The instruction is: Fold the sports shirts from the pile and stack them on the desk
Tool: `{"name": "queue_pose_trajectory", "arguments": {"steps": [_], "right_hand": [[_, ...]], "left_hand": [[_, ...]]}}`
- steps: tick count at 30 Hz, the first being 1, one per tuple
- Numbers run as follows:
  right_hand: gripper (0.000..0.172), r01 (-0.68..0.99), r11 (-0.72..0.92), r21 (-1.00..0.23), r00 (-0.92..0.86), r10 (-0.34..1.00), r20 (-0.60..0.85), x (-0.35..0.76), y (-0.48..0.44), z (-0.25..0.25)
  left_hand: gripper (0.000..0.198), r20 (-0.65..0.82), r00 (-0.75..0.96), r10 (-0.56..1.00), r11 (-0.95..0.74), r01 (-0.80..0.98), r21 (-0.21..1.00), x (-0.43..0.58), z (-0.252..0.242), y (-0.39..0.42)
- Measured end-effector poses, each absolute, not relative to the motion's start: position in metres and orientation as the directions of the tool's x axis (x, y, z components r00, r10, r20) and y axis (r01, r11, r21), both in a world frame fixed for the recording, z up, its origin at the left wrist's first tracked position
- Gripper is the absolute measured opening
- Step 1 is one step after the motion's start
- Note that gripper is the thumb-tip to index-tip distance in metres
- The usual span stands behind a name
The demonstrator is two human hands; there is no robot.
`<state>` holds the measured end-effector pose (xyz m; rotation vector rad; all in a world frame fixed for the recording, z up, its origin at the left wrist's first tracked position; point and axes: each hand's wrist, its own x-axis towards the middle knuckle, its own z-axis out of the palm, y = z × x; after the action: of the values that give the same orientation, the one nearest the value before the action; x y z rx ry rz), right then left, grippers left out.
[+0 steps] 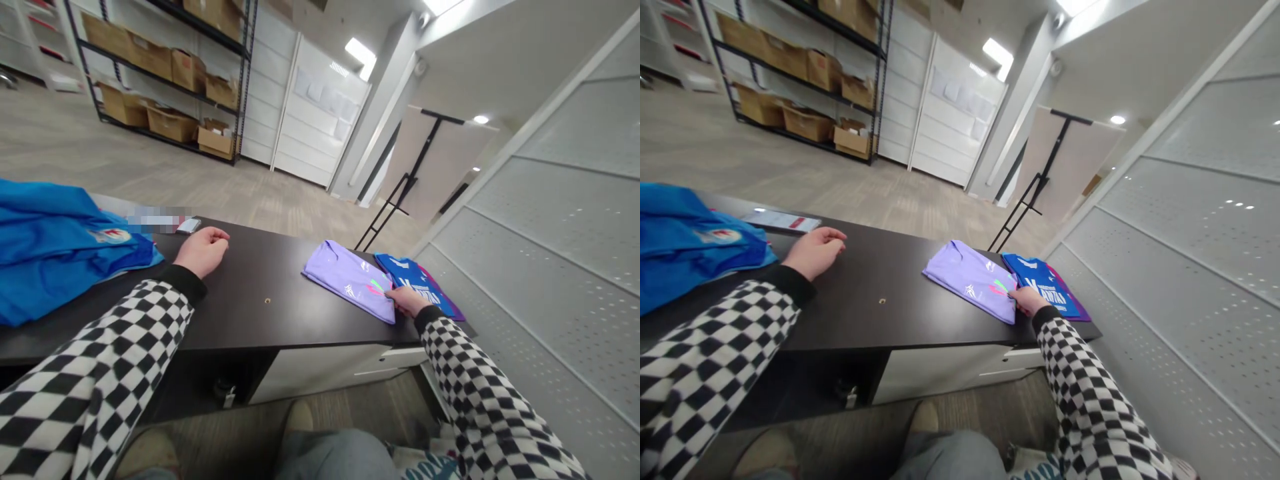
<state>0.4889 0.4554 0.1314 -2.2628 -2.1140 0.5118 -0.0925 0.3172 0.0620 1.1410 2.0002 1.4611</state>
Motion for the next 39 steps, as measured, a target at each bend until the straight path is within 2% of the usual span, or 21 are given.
{"name": "queue_pose_trajectory", "arguments": {"steps": [3,6,8,9,10,12,14,15,17,18,20,22,26,29,35,39], "right_hand": [[0.048,0.923,-0.201,-0.328,0.089,0.941,-0.327,0.518,0.394,0.120],[0.047,0.858,-0.164,-0.487,-0.102,0.874,-0.474,0.539,0.346,0.113],[0.044,0.865,-0.096,-0.493,-0.248,0.771,-0.587,0.552,0.330,0.117],[0.041,0.896,-0.051,-0.441,-0.256,0.752,-0.607,0.559,0.329,0.120],[0.037,0.935,0.001,-0.353,-0.220,0.784,-0.580,0.565,0.332,0.124],[0.023,0.983,0.093,-0.161,-0.145,0.924,-0.353,0.575,0.348,0.132],[0.015,0.982,0.188,-0.023,-0.189,0.979,-0.073,0.583,0.370,0.135],[0.024,0.969,0.248,0.022,-0.248,0.969,0.014,0.586,0.380,0.134],[0.046,0.925,0.371,0.084,-0.377,0.923,0.076,0.590,0.396,0.129],[0.055,0.901,0.419,0.110,-0.428,0.901,0.075,0.592,0.402,0.125],[0.062,0.868,0.473,0.155,-0.486,0.872,0.060,0.592,0.408,0.117],[0.056,0.858,0.477,0.189,-0.494,0.868,0.050,0.591,0.410,0.112],[0.033,0.852,0.471,0.228,-0.495,0.867,0.060,0.587,0.408,0.107],[0.026,0.839,0.496,0.224,-0.528,0.842,0.111,0.590,0.400,0.103],[0.025,0.824,0.552,0.125,-0.566,0.796,0.215,0.617,0.359,0.095],[0.032,0.808,0.588,-0.025,-0.555,0.776,0.298,0.646,0.314,0.109]], "left_hand": [[0.023,0.137,-0.565,0.814,0.143,0.423,0.895,-0.088,0.069,0.310],[0.019,0.133,-0.564,0.815,0.190,0.477,0.858,-0.090,0.072,0.306],[0.016,0.146,-0.576,0.804,0.233,0.532,0.814,-0.086,0.074,0.304],[0.015,0.155,-0.585,0.796,0.262,0.564,0.783,-0.080,0.075,0.302],[0.014,0.166,-0.589,0.791,0.285,0.595,0.752,-0.068,0.077,0.299],[0.014,0.207,-0.566,0.798,0.286,0.658,0.697,-0.027,0.081,0.289],[0.016,0.313,-0.419,0.852,0.135,0.754,0.643,0.037,0.083,0.275],[0.021,0.384,-0.253,0.888,-0.025,0.806,0.591,0.075,0.082,0.267],[0.033,0.489,0.112,0.865,-0.377,0.789,0.486,0.152,0.077,0.254],[0.041,0.501,0.238,0.832,-0.485,0.751,0.449,0.188,0.073,0.250],[0.056,0.462,0.360,0.810,-0.556,0.720,0.415,0.246,0.066,0.246],[0.061,0.388,0.387,0.837,-0.531,0.745,0.403,0.282,0.063,0.248],[0.042,0.338,0.363,0.868,-0.470,0.819,0.329,0.301,0.064,0.259],[0.030,0.363,0.378,0.852,-0.477,0.846,0.237,0.293,0.063,0.261],[0.034,0.383,0.422,0.822,-0.512,0.842,0.170,0.267,0.069,0.244],[0.038,0.420,0.435,0.796,-0.545,0.817,0.187,0.265,0.093,0.205]]}}
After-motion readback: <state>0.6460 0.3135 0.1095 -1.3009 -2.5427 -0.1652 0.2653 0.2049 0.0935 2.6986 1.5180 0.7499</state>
